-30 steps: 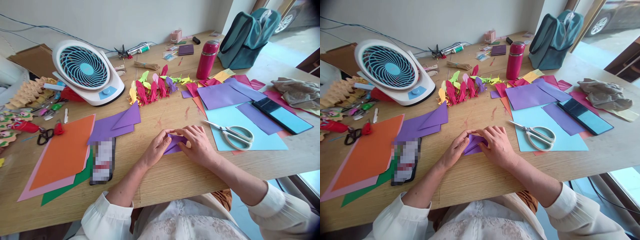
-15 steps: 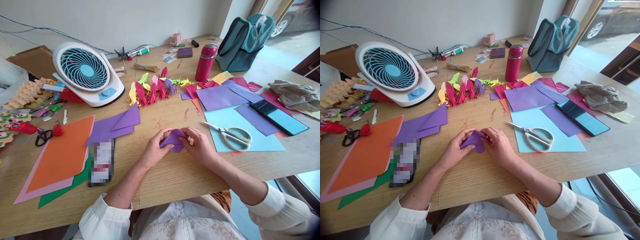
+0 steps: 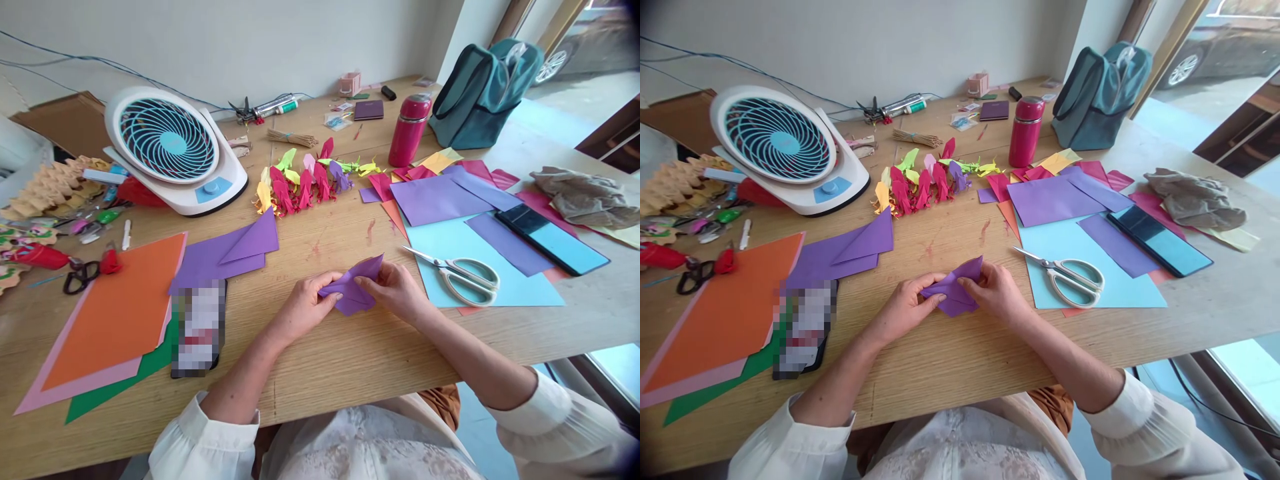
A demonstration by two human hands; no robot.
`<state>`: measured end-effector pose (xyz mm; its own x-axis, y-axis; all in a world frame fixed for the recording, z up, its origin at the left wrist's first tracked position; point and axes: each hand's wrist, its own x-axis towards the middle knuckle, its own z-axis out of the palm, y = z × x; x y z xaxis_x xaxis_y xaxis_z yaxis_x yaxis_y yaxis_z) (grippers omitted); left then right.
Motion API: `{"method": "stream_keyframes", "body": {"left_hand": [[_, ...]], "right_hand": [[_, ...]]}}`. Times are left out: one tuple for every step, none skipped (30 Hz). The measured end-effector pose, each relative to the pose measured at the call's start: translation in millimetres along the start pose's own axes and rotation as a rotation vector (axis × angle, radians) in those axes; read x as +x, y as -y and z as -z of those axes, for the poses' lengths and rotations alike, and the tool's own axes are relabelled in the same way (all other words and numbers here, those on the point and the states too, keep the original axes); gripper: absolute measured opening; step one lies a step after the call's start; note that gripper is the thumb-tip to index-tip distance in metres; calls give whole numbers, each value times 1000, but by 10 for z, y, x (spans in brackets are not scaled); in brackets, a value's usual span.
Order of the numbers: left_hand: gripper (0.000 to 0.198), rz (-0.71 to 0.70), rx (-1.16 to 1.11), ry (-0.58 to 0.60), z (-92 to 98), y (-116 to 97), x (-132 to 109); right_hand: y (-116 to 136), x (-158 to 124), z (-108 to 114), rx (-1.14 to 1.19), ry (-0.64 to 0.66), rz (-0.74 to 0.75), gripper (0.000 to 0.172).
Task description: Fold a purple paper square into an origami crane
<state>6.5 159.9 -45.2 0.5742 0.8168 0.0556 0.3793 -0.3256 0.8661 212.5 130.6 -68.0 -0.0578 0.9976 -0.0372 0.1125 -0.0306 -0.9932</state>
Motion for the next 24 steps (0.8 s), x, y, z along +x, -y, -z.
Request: {"method": "stream_keyframes", "body": {"left_hand": [[32, -3, -26, 19, 23, -8, -3], [32, -7, -56, 39, 51, -16, -5], [32, -10, -87, 57, 82, -26, -7], [32, -9, -112, 68, 113, -36, -8], [31, -7, -128, 70, 141, -45, -9], [31, -2, -133, 65, 163, -52, -10], [30, 5, -127, 54, 179, -56, -10], [30, 9, -116, 32, 188, -56, -11], [29, 11, -102, 3, 191, -51, -11], [29, 13, -91, -25, 189, -43, -12], [30, 15, -88, -51, 184, -33, -12], [30, 21, -92, -66, 178, -22, -14], [31, 28, -102, -64, 171, -13, -15], [31, 39, -113, -41, 163, -7, -17], [30, 50, -118, -4, 156, -4, -20], [29, 60, -111, 34, 148, -6, -22], [29, 64, -88, 66, 138, -12, -24], [29, 62, -49, 88, 126, -19, -25], [28, 52, 5, 93, 110, -25, -26], [27, 36, 71, 82, 89, -30, -28], [24, 17, 144, 59, 65, -30, -29], [22, -2, 219, 27, 37, -27, -33], [20, -21, 294, -11, 6, -20, -37], [19, -40, 360, -45, -27, -10, -44]], "right_hand": [[6, 1, 2, 20, 6, -19, 30], [17, 1, 6, 46, 21, -38, 33], [34, 1, 11, 73, 41, -51, 35], [56, 2, 17, 98, 63, -56, 37], [79, 2, 22, 117, 79, -53, 38], [102, 2, 27, 131, 88, -43, 37], [122, 2, 29, 141, 88, -26, 36], [138, 2, 30, 148, 78, -6, 35], [148, 2, 28, 151, 62, 18, 33], [153, 3, 25, 150, 43, 43, 32], [153, 4, 21, 148, 24, 63, 31], [148, 5, 18, 147, 11, 78, 29], [139, 7, 15, 144, 5, 88, 28], [127, 9, 14, 138, 10, 92, 27], [111, 10, 14, 125, 22, 87, 26], [92, 12, 17, 103, 40, 76, 25], [71, 14, 20, 70, 56, 62, 25], [49, 15, 25, 29, 65, 47, 25], [28, 15, 29, -13, 68, 33, 25], [10, 15, 33, -50, 64, 22, 24], [-5, 13, 35, -84, 54, 18, 24], [-14, 9, 36, -117, 41, 20, 23], [-18, 5, 36, -152, 29, 22, 21], [-16, 0, 35, -191, 18, 26, 20]]}}
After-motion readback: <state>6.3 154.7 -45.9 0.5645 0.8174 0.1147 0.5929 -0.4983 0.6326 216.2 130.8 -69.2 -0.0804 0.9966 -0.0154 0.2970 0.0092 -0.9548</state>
